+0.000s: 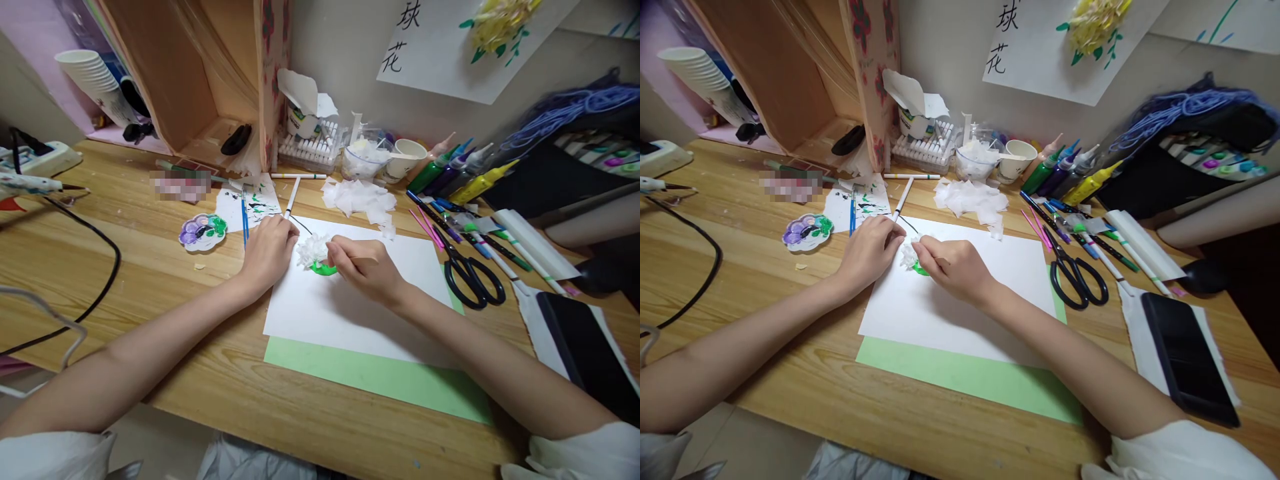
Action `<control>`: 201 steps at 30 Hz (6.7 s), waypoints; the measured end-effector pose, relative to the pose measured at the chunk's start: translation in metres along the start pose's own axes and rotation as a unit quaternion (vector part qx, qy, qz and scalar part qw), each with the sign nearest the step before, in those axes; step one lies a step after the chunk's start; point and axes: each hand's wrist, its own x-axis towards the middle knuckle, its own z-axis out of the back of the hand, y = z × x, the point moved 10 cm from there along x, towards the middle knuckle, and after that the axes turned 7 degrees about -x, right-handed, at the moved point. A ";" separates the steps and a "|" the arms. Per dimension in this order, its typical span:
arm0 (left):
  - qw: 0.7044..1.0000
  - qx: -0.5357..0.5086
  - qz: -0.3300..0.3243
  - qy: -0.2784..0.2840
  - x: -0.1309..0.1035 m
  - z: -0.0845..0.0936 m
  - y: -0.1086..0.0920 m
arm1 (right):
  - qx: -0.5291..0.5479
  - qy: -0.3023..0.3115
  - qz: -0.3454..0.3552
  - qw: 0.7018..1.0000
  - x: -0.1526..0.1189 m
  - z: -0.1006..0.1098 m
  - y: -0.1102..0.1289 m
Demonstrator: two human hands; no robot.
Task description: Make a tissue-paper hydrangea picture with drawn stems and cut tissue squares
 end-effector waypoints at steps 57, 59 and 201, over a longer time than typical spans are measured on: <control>1.000 -0.018 0.002 -0.007 -0.001 0.002 0.003 | 0.030 -0.152 -0.119 0.981 0.001 0.043 -0.094; 1.000 -0.023 0.003 -0.011 -0.001 0.002 0.004 | -0.052 -0.119 -0.099 0.987 0.006 0.028 -0.099; 0.994 -0.051 0.070 0.060 -0.001 -0.005 0.015 | 0.031 -0.205 -0.154 0.966 -0.027 0.061 -0.102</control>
